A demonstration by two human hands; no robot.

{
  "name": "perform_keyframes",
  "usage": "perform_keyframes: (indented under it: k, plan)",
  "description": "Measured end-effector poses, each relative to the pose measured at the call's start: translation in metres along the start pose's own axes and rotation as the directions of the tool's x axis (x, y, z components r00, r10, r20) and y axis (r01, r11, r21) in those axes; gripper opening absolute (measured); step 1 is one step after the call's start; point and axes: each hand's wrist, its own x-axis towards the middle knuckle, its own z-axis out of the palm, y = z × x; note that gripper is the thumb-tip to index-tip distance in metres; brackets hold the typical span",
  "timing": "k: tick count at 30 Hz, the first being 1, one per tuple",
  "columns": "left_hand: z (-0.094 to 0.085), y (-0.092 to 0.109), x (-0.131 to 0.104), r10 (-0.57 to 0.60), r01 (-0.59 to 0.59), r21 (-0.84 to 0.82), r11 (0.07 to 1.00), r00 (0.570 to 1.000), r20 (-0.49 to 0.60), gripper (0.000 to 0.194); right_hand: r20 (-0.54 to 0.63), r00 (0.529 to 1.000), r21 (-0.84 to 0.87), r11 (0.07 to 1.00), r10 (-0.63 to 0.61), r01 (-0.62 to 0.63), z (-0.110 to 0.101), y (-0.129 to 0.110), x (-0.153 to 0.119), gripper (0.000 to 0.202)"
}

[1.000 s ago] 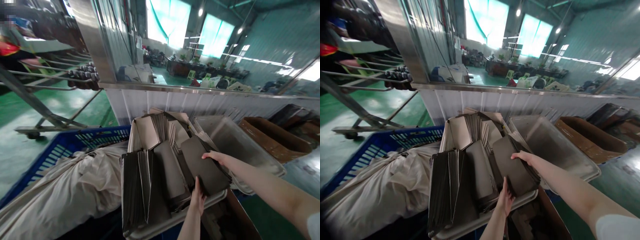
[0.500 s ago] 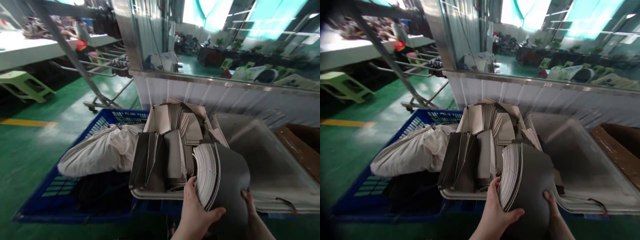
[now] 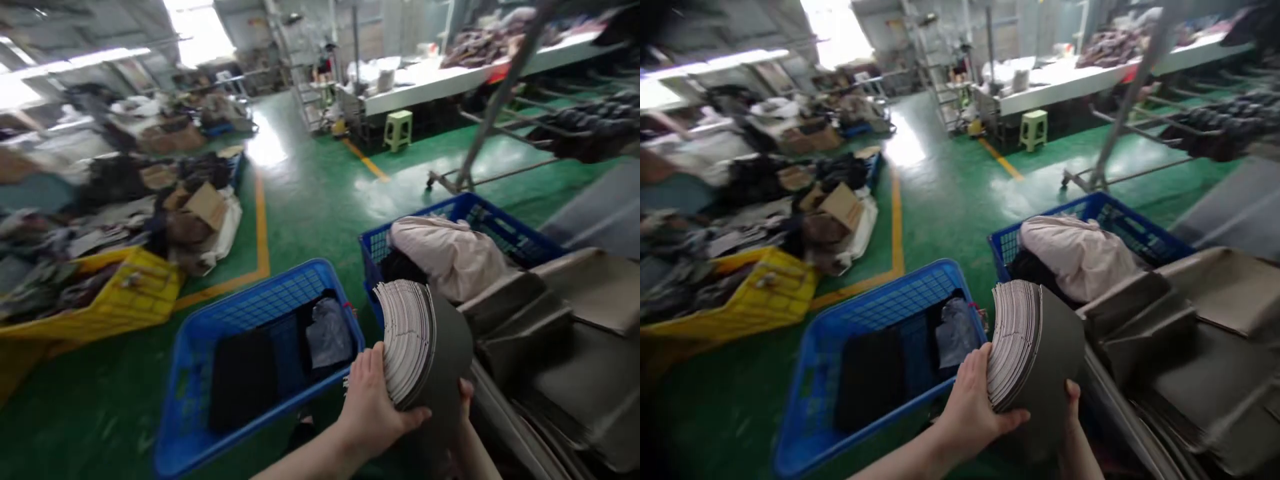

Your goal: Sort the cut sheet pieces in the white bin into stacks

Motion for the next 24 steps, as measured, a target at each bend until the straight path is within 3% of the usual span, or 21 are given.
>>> perform_keyframes:
  k: [3, 7, 10, 13, 16, 19, 21, 24]
  plan:
    - [-0.054, -0.082, -0.021, -0.151, 0.138, -0.088, 0.986, 0.974, -0.169, 0.116, 0.048, 0.970, -0.098, 0.968, 0.237, -0.232, 0.070, 0.062, 0.049, 0.056]
    - [-0.116, -0.209, -0.034, -0.363, 0.282, -0.301, 0.911, 0.893, -0.265, 0.111, 0.066, 0.896, -0.307, 0.863, 0.440, -0.401, 0.153, 0.168, 0.115, 0.058]
    - [-0.154, -0.291, -0.044, -0.470, 0.332, -0.414, 0.847, 0.832, -0.295, 0.106, 0.046, 0.864, -0.423, 0.793, 0.502, -0.439, 0.197, 0.246, 0.153, 0.059]
    - [-0.179, -0.350, -0.067, -0.487, 0.307, -0.462, 0.832, 0.803, -0.344, 0.103, 0.047, 0.847, -0.460, 0.764, 0.529, -0.452, 0.222, 0.307, 0.176, 0.060]
    - [-0.184, -0.401, -0.095, -0.477, 0.236, -0.518, 0.822, 0.783, -0.400, 0.103, 0.068, 0.836, -0.463, 0.759, 0.545, -0.458, 0.234, 0.358, 0.195, 0.058]
    - [-0.175, -0.465, -0.110, -0.568, 0.204, -0.668, 0.715, 0.727, -0.386, 0.103, 0.064, 0.813, -0.502, 0.723, 0.578, -0.474, 0.240, 0.415, 0.220, 0.050]
    - [-0.163, -0.516, -0.109, -0.649, 0.196, -0.801, 0.565, 0.706, -0.285, 0.100, 0.008, 0.774, -0.538, 0.655, 0.633, -0.530, 0.241, 0.460, 0.240, 0.044]
    - [-0.141, -0.590, -0.102, -0.724, 0.197, -0.945, 0.261, 0.687, -0.057, 0.082, -0.110, 0.679, -0.601, 0.496, 0.725, -0.627, 0.237, 0.520, 0.266, 0.043]
